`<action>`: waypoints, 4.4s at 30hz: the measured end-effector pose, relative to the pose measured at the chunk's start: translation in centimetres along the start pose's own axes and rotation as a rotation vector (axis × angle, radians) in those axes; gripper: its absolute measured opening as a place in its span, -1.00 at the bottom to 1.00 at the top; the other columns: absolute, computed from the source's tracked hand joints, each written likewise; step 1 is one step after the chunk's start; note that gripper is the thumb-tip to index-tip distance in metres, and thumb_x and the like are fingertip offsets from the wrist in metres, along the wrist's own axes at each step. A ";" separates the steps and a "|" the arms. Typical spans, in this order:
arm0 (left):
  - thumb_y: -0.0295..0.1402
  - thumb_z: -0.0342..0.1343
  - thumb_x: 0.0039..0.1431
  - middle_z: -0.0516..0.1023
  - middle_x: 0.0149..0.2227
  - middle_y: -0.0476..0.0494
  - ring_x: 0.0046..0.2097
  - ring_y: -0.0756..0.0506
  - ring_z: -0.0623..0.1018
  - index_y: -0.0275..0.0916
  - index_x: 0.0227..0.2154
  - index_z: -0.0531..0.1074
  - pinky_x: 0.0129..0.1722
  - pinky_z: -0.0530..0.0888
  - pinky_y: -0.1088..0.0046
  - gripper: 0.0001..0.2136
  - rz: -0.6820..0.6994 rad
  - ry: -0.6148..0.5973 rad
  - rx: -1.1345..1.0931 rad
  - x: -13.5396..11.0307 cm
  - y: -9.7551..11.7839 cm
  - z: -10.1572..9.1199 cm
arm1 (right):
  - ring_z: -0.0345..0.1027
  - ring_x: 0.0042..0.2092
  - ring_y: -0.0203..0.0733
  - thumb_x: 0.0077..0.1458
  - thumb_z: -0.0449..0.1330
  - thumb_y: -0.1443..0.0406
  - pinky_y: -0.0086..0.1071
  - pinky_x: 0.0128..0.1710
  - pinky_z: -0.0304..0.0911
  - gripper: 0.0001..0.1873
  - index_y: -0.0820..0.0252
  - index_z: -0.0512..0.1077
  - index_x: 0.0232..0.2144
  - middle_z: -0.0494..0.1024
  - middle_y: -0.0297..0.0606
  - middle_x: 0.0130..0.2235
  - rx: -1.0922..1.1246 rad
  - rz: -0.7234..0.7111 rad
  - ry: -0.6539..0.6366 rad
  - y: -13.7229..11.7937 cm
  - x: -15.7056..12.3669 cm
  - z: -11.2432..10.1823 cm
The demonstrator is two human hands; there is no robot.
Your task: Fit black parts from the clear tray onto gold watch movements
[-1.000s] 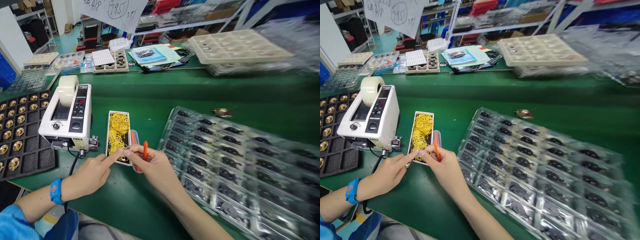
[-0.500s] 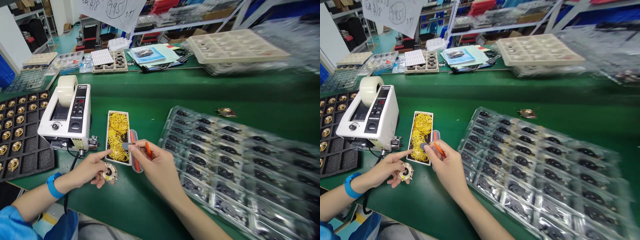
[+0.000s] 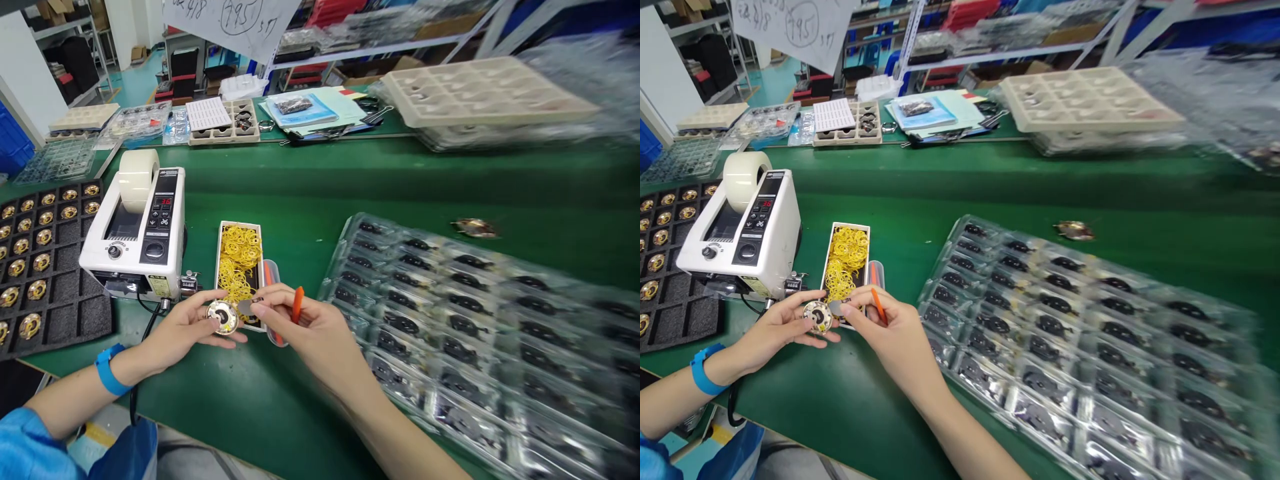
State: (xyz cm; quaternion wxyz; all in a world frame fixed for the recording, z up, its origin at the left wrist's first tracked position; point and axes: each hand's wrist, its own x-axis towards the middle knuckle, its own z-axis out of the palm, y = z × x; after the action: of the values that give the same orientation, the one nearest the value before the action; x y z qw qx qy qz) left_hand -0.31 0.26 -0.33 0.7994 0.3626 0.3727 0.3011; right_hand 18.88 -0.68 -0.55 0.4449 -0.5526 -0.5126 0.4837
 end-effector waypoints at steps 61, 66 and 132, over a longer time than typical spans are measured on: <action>-0.18 0.13 0.21 0.51 -0.20 -0.09 -0.12 -0.04 0.53 -0.18 -0.09 0.34 -0.02 0.49 0.38 -0.73 0.298 0.027 0.187 -0.3 -1.6 1.4 | 0.31 -0.45 -0.29 0.15 0.15 0.31 -0.45 -0.51 0.23 -0.84 0.11 0.31 -0.49 0.40 -0.35 -0.44 -0.333 -0.435 0.082 1.0 -0.8 2.6; -0.32 -0.02 0.30 0.49 -0.17 -0.14 -0.14 -0.06 0.53 -0.20 -0.03 0.26 -0.08 0.48 0.35 -0.78 0.290 0.004 0.469 -0.7 -1.1 1.2 | 0.16 -0.52 -0.32 0.14 0.14 0.33 -0.45 -0.57 0.14 -0.78 0.12 0.25 -0.54 0.30 -0.41 -0.52 -0.344 -0.421 0.015 0.6 -0.7 2.1; -0.18 0.37 -0.13 0.57 -0.54 -0.04 -0.48 -0.02 0.56 -0.27 -0.48 0.32 -0.43 0.44 0.49 -0.65 0.090 0.197 0.122 -0.2 -0.1 1.1 | 0.32 -0.55 -0.31 0.27 0.03 0.28 -0.47 -0.59 0.25 -0.85 0.10 0.38 -0.31 0.46 -0.39 -0.51 -0.316 -0.462 -0.119 0.2 -1.1 0.7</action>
State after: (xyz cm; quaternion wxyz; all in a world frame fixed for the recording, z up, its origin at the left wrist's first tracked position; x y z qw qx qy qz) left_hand 0.53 -0.30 0.21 0.7210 0.3954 0.4505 0.3477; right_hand 18.25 -1.84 -0.70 0.4209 -0.4543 -0.7190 0.3155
